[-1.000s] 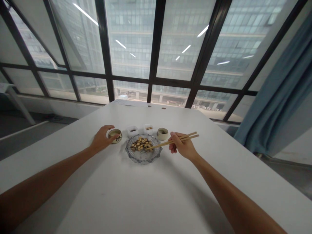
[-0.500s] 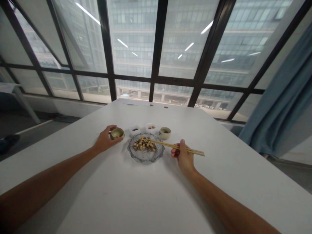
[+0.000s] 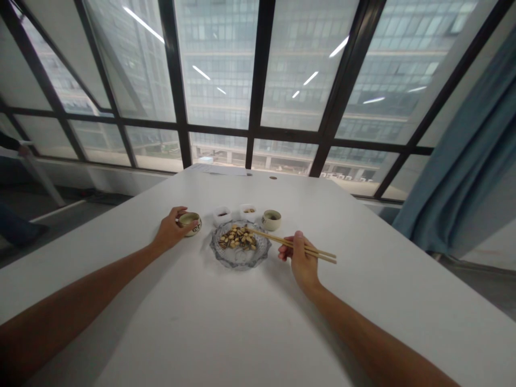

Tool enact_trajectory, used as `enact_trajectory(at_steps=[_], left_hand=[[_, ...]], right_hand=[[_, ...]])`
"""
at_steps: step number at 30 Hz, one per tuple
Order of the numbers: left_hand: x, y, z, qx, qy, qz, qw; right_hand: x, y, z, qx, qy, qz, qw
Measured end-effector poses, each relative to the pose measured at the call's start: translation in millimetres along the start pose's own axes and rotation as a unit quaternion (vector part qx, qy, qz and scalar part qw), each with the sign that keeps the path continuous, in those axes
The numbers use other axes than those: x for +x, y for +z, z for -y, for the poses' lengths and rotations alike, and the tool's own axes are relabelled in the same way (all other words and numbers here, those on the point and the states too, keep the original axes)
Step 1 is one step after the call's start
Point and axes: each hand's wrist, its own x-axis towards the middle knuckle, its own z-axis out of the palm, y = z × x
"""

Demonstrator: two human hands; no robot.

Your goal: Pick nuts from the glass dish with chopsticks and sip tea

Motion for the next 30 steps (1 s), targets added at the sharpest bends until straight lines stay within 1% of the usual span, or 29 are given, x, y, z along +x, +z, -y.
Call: enact_trajectory(at_steps=[4,7,10,13,15,16,18,20,22,24,28,30], left_hand=[[2,-1.2,1,0.021,-0.018,0.002,1.000],[6,-5.6,0,0.075,-0.007,0.025,0.997],[16,-6.3,-9,0.161,0.036,0.061,0.984],[28,5.8,-27,0.213,0.095,0.102,0.967],[35,20.2,-42,0.213,0.115,0.134,0.961],[39,27.9,-50,0.211,0.118,0.152,0.958],[45,41.2,-61,0.205,0.109,0.184,0.955],[50,49.5,-67,0.190,0.103,0.206,0.954],[54,52.4,-68,0.169,0.112,0.214,0.956],[56,51.7,-66,0.151,0.142,0.207,0.956],[58,47.1,-64,0.138,0.223,0.183,0.948],[57,45.4,-66,0.135,0.237,0.177,0.946]], right_hand=[[1,0,1,-0.004,0.001,-0.001,1.000],[3,1,2,0.002,0.002,-0.005,1.000],[5,0,2,0.003,-0.008,-0.007,1.000],[4,-5,4,-0.060,-0.059,0.020,0.996],[4,-12,6,-0.139,-0.111,0.062,0.982],[4,-16,7,-0.182,-0.140,0.086,0.970],[6,-24,8,-0.255,-0.196,0.130,0.938],[10,-31,9,-0.302,-0.247,0.161,0.907],[14,-35,9,-0.322,-0.284,0.178,0.885],[16,-37,9,-0.332,-0.306,0.178,0.874],[17,-35,11,-0.344,-0.331,0.168,0.863],[16,-35,12,-0.340,-0.339,0.165,0.861]])
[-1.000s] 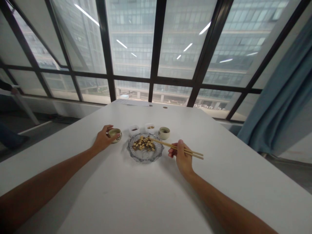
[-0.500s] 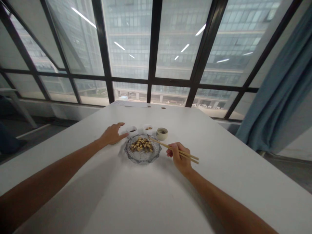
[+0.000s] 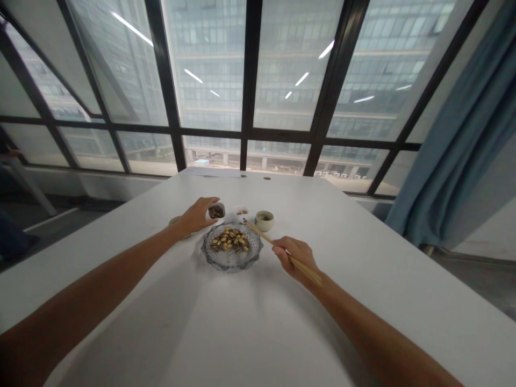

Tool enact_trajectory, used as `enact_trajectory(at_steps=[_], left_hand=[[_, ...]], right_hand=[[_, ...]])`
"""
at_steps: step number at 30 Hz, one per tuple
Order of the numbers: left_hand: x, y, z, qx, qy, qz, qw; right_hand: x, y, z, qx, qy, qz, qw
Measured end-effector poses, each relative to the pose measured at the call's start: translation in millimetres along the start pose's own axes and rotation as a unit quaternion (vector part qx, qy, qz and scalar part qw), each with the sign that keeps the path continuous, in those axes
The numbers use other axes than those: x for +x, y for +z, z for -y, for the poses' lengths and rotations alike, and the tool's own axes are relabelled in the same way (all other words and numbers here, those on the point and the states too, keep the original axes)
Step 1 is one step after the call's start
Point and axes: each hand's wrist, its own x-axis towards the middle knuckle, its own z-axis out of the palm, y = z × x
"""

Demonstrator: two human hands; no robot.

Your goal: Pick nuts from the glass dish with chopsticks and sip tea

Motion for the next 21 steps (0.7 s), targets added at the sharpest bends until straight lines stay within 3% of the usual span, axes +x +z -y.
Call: enact_trajectory(at_steps=[8,11,17,21], left_hand=[[3,-0.3,-3,-0.032,-0.007,-0.046,0.998],[4,0.6,-2,-0.056,-0.003,-0.052,0.997],[3,0.0,-1,-0.104,-0.011,-0.056,0.993],[3,-1.1,-1,-0.095,-0.038,-0.039,0.994]], right_hand=[[11,11,14,0.050,0.019,-0.042,0.998],[33,30,20,0.101,0.028,-0.066,0.992],[85,69,23,0.215,0.114,-0.020,0.970],[87,59,19,0.251,0.147,-0.053,0.955]])
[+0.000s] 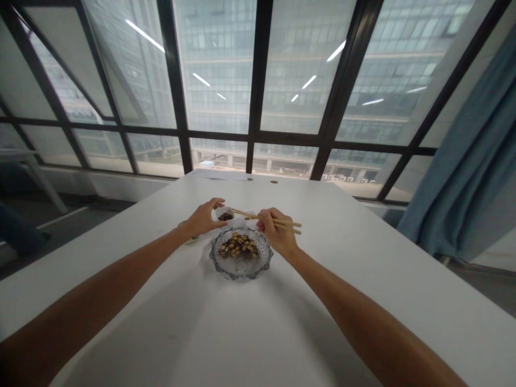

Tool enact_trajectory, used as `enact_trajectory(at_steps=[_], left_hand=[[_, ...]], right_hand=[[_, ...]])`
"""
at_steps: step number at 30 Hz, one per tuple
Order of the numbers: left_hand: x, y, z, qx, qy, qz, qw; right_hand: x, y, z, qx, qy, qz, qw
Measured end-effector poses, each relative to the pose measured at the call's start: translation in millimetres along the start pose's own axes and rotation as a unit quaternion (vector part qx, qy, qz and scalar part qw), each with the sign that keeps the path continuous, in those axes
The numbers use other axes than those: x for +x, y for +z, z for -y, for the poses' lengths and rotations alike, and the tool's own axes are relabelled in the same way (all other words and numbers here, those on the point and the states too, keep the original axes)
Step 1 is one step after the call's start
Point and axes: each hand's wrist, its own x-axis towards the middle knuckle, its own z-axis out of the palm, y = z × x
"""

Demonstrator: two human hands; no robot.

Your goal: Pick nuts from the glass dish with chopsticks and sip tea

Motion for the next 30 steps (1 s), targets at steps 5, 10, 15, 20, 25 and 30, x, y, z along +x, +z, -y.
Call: enact_trajectory(at_steps=[5,10,15,20,25,30], left_hand=[[4,2.6,3,0.051,-0.077,0.027,0.995],[8,7.7,8,0.064,-0.134,0.049,0.988],[2,5.5,10,0.078,-0.130,0.077,0.985],[-20,-4.5,10,0.147,-0.091,0.057,0.983],[-54,-12.5,16,0.187,-0.048,-0.012,0.981],[-76,-14.8,26,0.199,-0.039,-0.061,0.977]], right_hand=[[-24,-32,2,-0.074,-0.016,0.059,0.995],[-32,-35,-1,-0.147,-0.048,0.145,0.977],[-25,-30,-4,-0.178,-0.091,0.167,0.966],[-25,-28,-3,-0.174,-0.103,0.183,0.962],[-30,-26,-5,-0.153,-0.081,0.183,0.968],[-34,-24,-13,-0.117,-0.027,0.127,0.985]])
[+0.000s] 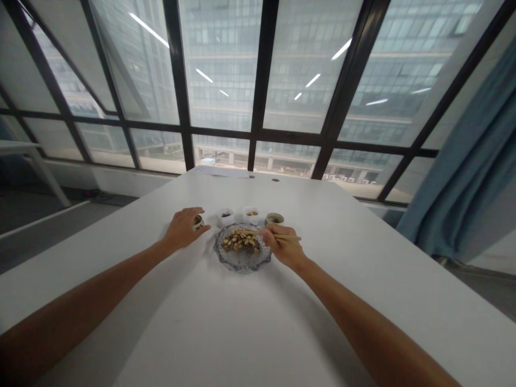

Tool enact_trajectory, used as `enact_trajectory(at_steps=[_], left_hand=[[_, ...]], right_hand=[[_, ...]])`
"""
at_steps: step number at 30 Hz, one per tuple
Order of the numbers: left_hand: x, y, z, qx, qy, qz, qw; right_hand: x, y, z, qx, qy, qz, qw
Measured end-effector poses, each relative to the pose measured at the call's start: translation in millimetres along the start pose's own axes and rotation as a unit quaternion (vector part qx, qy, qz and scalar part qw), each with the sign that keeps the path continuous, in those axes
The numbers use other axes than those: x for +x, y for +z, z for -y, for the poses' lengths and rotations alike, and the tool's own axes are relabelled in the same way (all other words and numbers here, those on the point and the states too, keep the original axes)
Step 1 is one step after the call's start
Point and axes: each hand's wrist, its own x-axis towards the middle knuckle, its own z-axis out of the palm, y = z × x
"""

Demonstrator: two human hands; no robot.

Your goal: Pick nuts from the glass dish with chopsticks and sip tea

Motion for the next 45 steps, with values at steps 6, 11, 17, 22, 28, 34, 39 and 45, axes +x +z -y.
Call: enact_trajectory(at_steps=[6,11,17,22,28,34,39,45], left_hand=[[-8,4.1,3,-0.019,-0.014,-0.023,0.999],[-10,8.2,4,-0.040,-0.044,-0.040,0.997],[-10,16.7,9,-0.101,-0.111,-0.058,0.987],[-11,17.6,8,-0.116,-0.140,-0.053,0.982],[-10,12.0,4,-0.121,-0.147,-0.051,0.980],[-10,15.1,5,-0.131,-0.149,-0.062,0.978],[-10,14.0,4,-0.143,-0.170,-0.054,0.973],[-10,10.1,3,-0.171,-0.177,-0.051,0.968]], right_hand=[[2,0,10,-0.020,-0.002,0.009,1.000],[4,2,15,-0.022,0.027,0.010,0.999],[8,0,27,-0.093,-0.035,0.050,0.994],[10,-4,39,-0.128,-0.073,0.042,0.988],[18,0,39,-0.089,-0.030,0.051,0.994],[16,2,38,-0.061,-0.003,0.061,0.996],[3,0,33,0.016,0.060,-0.042,0.997],[-10,-9,12,0.252,0.196,-0.190,0.928]])
